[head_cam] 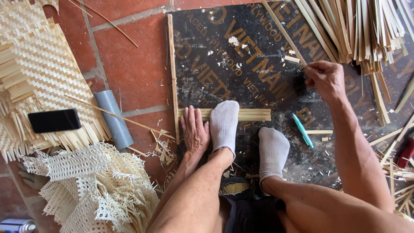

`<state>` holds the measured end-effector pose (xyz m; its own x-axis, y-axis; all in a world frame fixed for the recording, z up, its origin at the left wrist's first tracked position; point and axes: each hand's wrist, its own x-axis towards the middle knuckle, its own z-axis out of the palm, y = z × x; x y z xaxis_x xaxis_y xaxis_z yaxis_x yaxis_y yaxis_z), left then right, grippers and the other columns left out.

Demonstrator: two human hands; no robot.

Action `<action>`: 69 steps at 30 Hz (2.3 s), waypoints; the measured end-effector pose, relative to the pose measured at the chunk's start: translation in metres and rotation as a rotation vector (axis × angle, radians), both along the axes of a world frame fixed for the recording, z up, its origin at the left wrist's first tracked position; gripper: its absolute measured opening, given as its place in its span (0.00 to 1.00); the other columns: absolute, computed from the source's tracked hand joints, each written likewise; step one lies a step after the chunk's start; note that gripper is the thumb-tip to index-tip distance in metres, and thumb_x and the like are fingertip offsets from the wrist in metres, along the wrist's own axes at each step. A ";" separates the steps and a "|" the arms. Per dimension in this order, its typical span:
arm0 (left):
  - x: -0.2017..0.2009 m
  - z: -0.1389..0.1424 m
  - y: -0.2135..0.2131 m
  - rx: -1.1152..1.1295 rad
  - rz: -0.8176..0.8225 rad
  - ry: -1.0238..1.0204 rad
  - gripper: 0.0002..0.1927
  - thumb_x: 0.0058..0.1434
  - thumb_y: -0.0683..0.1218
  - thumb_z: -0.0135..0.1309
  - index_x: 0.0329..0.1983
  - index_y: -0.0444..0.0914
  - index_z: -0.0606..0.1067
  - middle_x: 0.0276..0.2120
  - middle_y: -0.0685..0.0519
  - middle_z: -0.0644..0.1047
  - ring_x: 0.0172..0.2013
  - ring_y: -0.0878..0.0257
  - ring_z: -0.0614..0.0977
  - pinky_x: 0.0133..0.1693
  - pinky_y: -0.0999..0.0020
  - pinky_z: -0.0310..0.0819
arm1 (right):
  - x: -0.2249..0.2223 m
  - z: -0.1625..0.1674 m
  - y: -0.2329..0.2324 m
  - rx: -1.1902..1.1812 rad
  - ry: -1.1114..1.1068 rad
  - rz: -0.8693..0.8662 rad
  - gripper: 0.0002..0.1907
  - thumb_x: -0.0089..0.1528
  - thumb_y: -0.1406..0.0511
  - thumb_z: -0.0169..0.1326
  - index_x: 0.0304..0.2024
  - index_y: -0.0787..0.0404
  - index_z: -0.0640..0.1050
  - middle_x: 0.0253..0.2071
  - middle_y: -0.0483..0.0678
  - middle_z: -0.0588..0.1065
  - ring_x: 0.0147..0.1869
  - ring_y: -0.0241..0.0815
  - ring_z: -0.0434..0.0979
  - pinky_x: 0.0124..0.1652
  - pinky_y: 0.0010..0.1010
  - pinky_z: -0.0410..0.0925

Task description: The person sits on the floor and arranges thin bamboo strips side by side across a wooden frame laid on a plywood board, aligning them by hand and marking positions with a pen. They gather bundles of bamboo strips, place them one at a time onto the frame, and press them flat with their hand and foot.

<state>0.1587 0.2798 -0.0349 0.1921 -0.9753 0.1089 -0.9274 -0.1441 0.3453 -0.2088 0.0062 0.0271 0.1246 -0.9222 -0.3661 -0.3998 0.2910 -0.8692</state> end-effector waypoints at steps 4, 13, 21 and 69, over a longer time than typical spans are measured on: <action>0.001 -0.001 -0.001 0.016 -0.008 -0.007 0.38 0.65 0.49 0.57 0.73 0.28 0.58 0.74 0.35 0.55 0.75 0.40 0.54 0.73 0.40 0.42 | 0.008 -0.001 0.012 0.007 -0.074 0.132 0.09 0.71 0.66 0.62 0.50 0.65 0.84 0.33 0.50 0.77 0.32 0.35 0.73 0.32 0.29 0.67; 0.001 -0.005 0.003 -0.019 0.034 0.046 0.40 0.65 0.51 0.58 0.73 0.28 0.56 0.74 0.35 0.54 0.75 0.40 0.53 0.74 0.40 0.44 | 0.068 -0.001 0.049 -0.217 0.406 0.729 0.10 0.63 0.62 0.60 0.46 0.53 0.85 0.40 0.45 0.83 0.39 0.41 0.83 0.41 0.33 0.76; 0.006 -0.006 0.004 0.020 0.016 0.024 0.41 0.66 0.52 0.56 0.75 0.28 0.55 0.76 0.35 0.51 0.76 0.40 0.52 0.74 0.40 0.40 | 0.113 -0.011 0.087 -0.620 0.455 0.818 0.06 0.61 0.61 0.62 0.39 0.53 0.85 0.36 0.43 0.78 0.40 0.45 0.80 0.39 0.37 0.73; 0.004 -0.014 0.004 -0.010 0.033 0.016 0.41 0.66 0.52 0.56 0.75 0.30 0.54 0.76 0.35 0.50 0.76 0.39 0.51 0.74 0.39 0.39 | 0.085 -0.012 0.095 -0.639 0.537 0.711 0.08 0.60 0.62 0.64 0.39 0.56 0.83 0.38 0.46 0.77 0.40 0.47 0.79 0.37 0.38 0.73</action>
